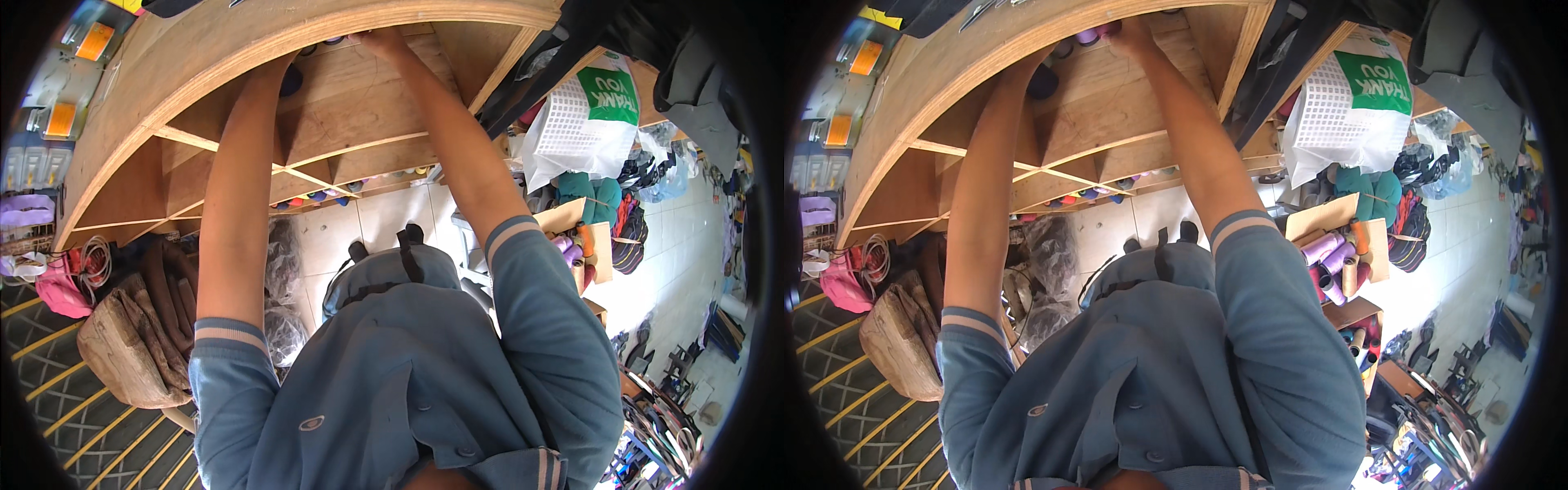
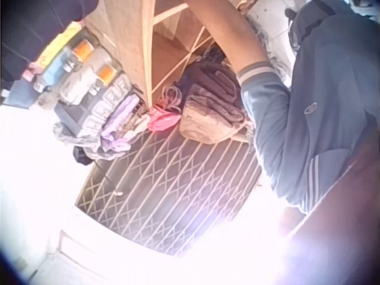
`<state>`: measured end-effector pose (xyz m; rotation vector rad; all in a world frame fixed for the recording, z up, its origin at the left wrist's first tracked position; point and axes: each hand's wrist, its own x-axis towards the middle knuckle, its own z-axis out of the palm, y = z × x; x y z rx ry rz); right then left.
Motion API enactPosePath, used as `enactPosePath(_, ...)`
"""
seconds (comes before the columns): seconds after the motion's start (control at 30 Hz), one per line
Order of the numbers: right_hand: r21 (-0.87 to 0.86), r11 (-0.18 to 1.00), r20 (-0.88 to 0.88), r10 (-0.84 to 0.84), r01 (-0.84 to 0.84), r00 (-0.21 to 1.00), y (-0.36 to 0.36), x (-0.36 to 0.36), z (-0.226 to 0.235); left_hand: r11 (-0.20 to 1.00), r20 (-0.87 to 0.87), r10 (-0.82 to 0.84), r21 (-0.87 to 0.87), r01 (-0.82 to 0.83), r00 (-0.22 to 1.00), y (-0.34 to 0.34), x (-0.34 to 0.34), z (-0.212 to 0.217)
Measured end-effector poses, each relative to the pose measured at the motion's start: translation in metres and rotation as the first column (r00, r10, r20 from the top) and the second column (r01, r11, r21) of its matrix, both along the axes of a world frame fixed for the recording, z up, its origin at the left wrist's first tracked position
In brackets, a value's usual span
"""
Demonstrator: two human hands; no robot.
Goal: The person picks up thread spools from a box and places them onto shelves of a wooden organizer one by one or in small groups.
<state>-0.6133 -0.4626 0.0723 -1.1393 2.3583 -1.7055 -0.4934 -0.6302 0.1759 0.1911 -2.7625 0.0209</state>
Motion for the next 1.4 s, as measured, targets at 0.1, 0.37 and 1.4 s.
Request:
enactPosePath(0.1, 0.006, 1.0, -0.005, 0.015, -0.015, 1.0, 0.003, -0.004, -0.005, 1.0, 0.005, 0.009, -0.006, -0.009, 1.0, -0.001, 0.001, 0.002)
enactPosePath(0.37, -0.011, 0.996, 0.019, -0.088, 0.088, 0.996, -0.002, 0.021, 0.009, 0.996, 0.034, 0.077, -0.041, -0.075, 0.996, -0.019, 0.013, 0.003)
enactPosePath(1.4, 0.173, 0.97, 0.024, -0.18, 0.173, 0.983, 0.07, 0.099, 0.033, 0.965, 0.031, 0.11, -0.243, -0.1, 0.993, 0.015, 0.002, 0.026)
